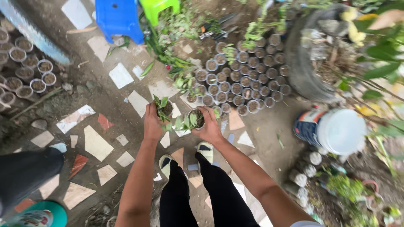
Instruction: The person moves various potted plants and plastic cups containing seedlings around a garden area, picking them up and grouping them in different locations on the ground and near larger planters.
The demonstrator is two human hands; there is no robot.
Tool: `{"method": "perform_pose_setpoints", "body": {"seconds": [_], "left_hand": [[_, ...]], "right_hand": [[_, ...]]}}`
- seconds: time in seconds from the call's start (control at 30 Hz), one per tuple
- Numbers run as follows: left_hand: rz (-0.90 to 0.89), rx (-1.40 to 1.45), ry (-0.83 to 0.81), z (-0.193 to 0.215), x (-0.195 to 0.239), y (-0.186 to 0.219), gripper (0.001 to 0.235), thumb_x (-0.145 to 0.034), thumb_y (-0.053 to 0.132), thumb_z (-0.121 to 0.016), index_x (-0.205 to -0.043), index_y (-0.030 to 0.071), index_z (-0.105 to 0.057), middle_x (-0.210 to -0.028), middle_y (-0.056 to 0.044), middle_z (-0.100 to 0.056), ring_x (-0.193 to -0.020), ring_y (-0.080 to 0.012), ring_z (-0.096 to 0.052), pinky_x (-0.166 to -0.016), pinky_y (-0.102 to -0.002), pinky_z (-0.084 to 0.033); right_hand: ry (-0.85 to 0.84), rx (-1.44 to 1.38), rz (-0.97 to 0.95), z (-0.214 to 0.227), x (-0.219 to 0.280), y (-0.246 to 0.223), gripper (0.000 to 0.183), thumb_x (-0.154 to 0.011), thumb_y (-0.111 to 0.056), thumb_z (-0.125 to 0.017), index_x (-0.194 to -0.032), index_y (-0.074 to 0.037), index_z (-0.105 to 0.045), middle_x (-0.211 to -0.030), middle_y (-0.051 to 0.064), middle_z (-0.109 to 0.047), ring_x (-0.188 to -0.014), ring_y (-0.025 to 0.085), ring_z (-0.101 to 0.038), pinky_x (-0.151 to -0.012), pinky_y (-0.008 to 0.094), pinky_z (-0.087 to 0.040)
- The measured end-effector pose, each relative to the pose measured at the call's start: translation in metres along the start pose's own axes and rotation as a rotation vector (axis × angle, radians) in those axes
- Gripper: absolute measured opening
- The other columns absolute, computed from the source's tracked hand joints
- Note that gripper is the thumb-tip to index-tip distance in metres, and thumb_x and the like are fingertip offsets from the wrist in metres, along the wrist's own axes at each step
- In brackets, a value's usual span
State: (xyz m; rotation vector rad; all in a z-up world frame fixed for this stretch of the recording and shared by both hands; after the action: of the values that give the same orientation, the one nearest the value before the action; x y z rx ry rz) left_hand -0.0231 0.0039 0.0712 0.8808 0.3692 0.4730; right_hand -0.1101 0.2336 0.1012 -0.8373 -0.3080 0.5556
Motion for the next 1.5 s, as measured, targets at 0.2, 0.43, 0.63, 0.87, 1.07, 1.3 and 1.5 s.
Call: {"method": "perform_pose_setpoints", "body": {"seconds": [0.2,0.43,0.63,0.87,1.07,1.3,1.5], "left_hand": [[-0.095,0.048,-0.149,0.044,0.019,0.183,0.079,-0.068,0.013,-0.086,-0.138,0.000,-0.053,-0.124,-0.022,-0.059,-0.111,-0.0456,-0.060,-0.088,-0.050,-0.053],[-0.300,0.136,-0.345,0.048,0.059,0.372,0.086,-0.064,0.017,-0.090,-0.139,0.000,-0.051,-0.126,-0.023,-0.060,-0.109,-0.0437,-0.064,-0.084,-0.049,-0.056],[-0.481,0.163,-0.584,0.013,0.110,0.487,0.079,-0.067,0.016,-0.089,-0.137,0.002,-0.056,-0.123,-0.020,-0.063,-0.111,-0.0428,-0.065,-0.087,-0.049,-0.055],[-0.727,0.239,-0.826,-0.091,0.187,0.610,0.073,-0.068,0.017,-0.090,-0.131,-0.001,-0.059,-0.126,-0.020,-0.064,-0.115,-0.0399,-0.064,-0.095,-0.045,-0.053],[-0.707,0.340,-0.967,-0.200,0.264,0.710,0.075,-0.067,0.016,-0.088,-0.134,0.002,-0.059,-0.123,-0.017,-0.066,-0.111,-0.0345,-0.069,-0.094,-0.042,-0.056],[-0.759,0.349,-0.939,-0.303,0.309,0.804,0.072,-0.067,0.014,-0.088,-0.132,0.002,-0.061,-0.122,-0.018,-0.067,-0.111,-0.0365,-0.068,-0.093,-0.042,-0.056],[-0.803,0.302,-0.917,-0.411,0.297,0.868,0.078,-0.067,0.017,-0.088,-0.136,-0.002,-0.057,-0.123,-0.021,-0.064,-0.111,-0.0392,-0.066,-0.094,-0.044,-0.054]], "right_hand": [[0.161,-0.007,-0.103,0.157,0.073,-0.091,0.093,-0.063,-0.017,-0.087,-0.146,-0.006,-0.046,-0.137,0.016,-0.051,-0.127,0.036,-0.053,-0.109,0.042,-0.048],[0.518,-0.006,-0.258,0.307,0.192,-0.167,0.090,-0.066,-0.021,-0.089,-0.143,-0.003,-0.046,-0.133,0.021,-0.048,-0.122,0.035,-0.055,-0.102,0.040,-0.051],[0.942,0.064,-0.350,0.374,0.314,-0.173,0.090,-0.065,-0.016,-0.088,-0.143,-0.002,-0.046,-0.128,0.020,-0.052,-0.119,0.036,-0.056,-0.104,0.042,-0.048],[1.223,0.063,-0.497,0.449,0.441,-0.115,0.097,-0.063,-0.016,-0.091,-0.147,-0.004,-0.045,-0.126,0.015,-0.054,-0.115,0.028,-0.058,-0.102,0.039,-0.050],[1.238,0.097,-0.504,0.544,0.530,-0.038,0.100,-0.062,-0.015,-0.091,-0.149,-0.004,-0.043,-0.128,0.015,-0.054,-0.119,0.028,-0.057,-0.103,0.038,-0.048],[1.224,0.046,-0.502,0.650,0.572,0.037,0.098,-0.066,-0.017,-0.091,-0.151,-0.006,-0.042,-0.129,0.013,-0.055,-0.121,0.027,-0.059,-0.108,0.038,-0.048],[1.262,-0.025,-0.531,0.746,0.561,0.122,0.099,-0.066,-0.015,-0.091,-0.152,-0.007,-0.041,-0.133,0.013,-0.055,-0.123,0.025,-0.058,-0.107,0.037,-0.050]]}}
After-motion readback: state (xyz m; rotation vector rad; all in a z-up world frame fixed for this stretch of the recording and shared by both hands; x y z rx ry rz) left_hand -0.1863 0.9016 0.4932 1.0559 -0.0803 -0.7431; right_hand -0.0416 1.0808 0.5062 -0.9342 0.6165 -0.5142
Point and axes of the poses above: each hand's wrist, its own x-axis away from the middle knuckle, its own z-axis out of the back of the hand, y = z × x, the point moved 3 cm from there along -x, towards the middle knuckle
